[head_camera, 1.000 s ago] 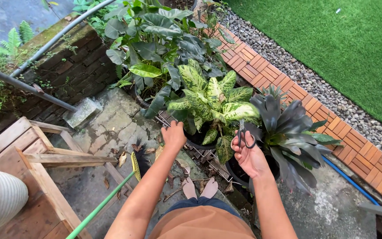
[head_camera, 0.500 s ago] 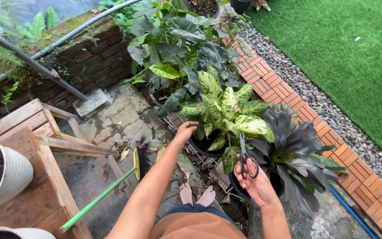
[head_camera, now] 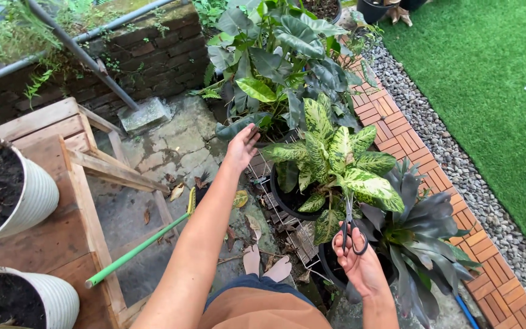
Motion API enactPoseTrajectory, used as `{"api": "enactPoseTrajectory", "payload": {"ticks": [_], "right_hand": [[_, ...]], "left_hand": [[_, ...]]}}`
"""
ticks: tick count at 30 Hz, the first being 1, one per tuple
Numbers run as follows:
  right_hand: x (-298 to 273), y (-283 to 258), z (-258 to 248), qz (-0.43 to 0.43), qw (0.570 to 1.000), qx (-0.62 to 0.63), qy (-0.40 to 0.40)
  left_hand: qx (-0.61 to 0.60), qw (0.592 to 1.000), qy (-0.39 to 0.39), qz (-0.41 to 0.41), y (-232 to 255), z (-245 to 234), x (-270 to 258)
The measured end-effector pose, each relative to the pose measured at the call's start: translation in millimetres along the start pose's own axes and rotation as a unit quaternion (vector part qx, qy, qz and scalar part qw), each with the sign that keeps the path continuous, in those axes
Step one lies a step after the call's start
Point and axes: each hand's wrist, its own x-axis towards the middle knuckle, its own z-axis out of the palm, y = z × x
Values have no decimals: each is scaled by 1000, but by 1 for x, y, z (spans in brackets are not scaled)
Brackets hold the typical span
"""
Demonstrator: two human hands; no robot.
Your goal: Trimming or pruning leaves from potted plants in an outdoor garden.
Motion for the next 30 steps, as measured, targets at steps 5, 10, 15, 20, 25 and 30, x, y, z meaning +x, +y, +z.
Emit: {"api": "enactPoseTrajectory", "payload": {"ticks": [5,10,15,20,25,30], "right_hand": [[10,2,11,15,1000,-6,-4],[19,2,19,36,999,-12,-23],[23,1,21,44,998,-25,-29],[20,2,28,53,996,-40,-54],[22,12,37,82,993,-79,-43],[32,13,68,98,983,-143,-59]], "left_hand": [[68,996,54,7,-6,-9,-20],[109,994,23,-16,-57,-27,-30],[212,966,41,-143,-98,-28,-55],[219,967,34,-126,-105,-27,-72],[196,972,28,-125,-110,-41,-73],[165,972,132,-102,-108,-64,-52]]}}
